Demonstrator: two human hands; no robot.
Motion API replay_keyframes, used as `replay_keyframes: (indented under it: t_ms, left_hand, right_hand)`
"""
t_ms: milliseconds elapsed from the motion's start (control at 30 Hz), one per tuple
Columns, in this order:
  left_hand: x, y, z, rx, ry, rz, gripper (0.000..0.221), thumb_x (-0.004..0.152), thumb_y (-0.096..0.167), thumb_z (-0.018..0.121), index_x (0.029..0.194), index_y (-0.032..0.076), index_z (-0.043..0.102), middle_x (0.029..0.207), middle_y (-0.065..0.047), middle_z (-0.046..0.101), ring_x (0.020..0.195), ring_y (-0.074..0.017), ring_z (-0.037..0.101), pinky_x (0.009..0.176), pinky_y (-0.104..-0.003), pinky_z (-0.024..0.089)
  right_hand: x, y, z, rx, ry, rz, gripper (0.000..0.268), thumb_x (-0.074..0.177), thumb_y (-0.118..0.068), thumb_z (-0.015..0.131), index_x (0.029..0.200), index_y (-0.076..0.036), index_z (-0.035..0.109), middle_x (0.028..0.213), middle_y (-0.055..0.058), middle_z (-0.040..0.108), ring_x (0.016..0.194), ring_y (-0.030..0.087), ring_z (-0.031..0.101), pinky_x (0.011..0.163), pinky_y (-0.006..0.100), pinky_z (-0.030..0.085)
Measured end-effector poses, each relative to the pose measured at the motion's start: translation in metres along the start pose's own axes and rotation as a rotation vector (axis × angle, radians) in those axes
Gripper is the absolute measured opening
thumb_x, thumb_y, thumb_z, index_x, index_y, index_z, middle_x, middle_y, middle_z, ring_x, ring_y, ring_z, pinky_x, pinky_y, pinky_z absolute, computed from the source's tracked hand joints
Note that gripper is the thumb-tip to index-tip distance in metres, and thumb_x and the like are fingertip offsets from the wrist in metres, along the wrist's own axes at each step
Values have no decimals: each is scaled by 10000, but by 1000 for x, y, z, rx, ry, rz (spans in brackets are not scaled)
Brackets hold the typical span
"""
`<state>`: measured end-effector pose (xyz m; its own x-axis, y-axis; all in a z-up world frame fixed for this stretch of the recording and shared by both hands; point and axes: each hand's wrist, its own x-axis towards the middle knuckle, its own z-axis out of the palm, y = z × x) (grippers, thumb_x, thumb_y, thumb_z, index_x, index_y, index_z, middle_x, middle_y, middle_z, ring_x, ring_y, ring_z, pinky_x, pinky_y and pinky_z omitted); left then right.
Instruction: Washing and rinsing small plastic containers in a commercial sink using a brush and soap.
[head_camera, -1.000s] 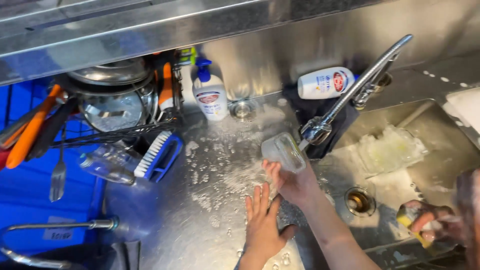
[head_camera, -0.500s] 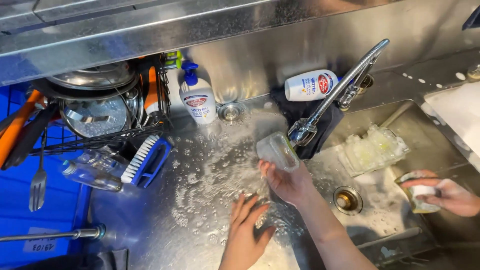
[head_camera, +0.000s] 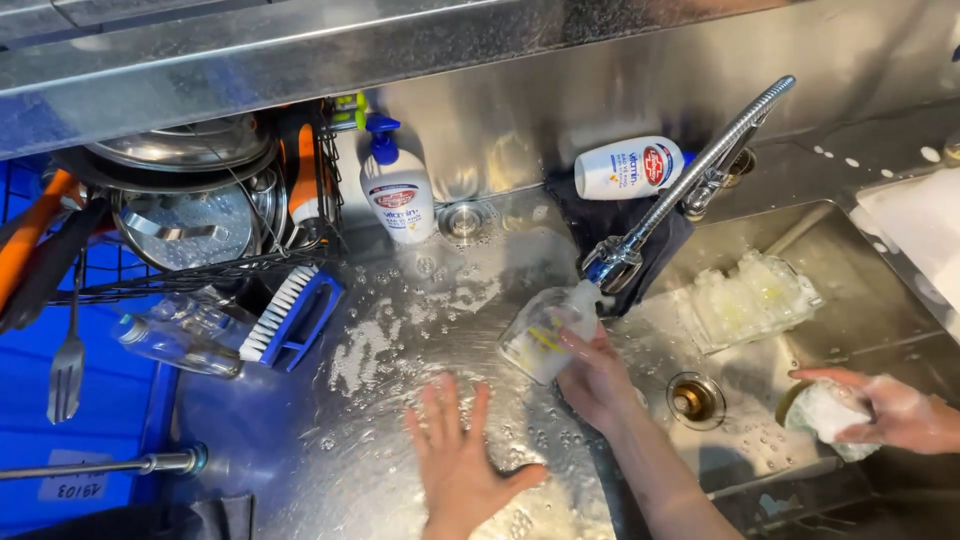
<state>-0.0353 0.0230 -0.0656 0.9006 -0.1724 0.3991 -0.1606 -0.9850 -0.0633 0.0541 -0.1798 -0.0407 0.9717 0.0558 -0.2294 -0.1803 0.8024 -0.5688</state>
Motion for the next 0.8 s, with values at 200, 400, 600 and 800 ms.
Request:
replay_keyframes:
  t_ms: [200, 400, 600, 800]
  left_hand:
    - [7, 32, 13, -14, 61, 5, 1674, 404, 1210, 565, 1602, 139, 96, 1694, -325, -113, 1574, -487, -135, 1216, -634, -80]
    - [2, 29, 16, -39, 36, 18, 1653, 429, 1225, 580, 1604, 157, 121, 1697, -311, -108, 1578, -479, -144, 1224, -620, -90]
    - [5, 29, 13, -52, 47, -2, 1561, 487, 1166, 531, 1592, 156, 86, 1691, -301, -146, 1571, -467, -177, 1221, -605, -114]
    - [6, 30, 19, -374, -176, -130, 1124, 744, 891, 617, 1554, 182, 295, 1700, -243, -57, 1565, -438, -135, 1211, -611, -118]
  right_hand:
    - [9, 3, 0, -42, 115, -36, 485, 814, -43, 740, 1282, -136, 654, 1262, 83, 706, 1062, 276, 664, 973, 433, 494]
    - [6, 3, 5, -76, 232, -26, 538, 786, -31, 740, 1302, -143, 638, 1279, 54, 707, 1069, 239, 674, 943, 398, 511]
    - [5, -2, -4, -125, 184, -13, 486, 765, -91, 792, 1234, -176, 695, 1173, 41, 737, 1043, 226, 676, 882, 401, 508]
    - [5, -12, -12, -136, 155, 30, 424, 775, -137, 793, 1179, -182, 672, 1119, 47, 742, 1011, 235, 691, 872, 421, 536]
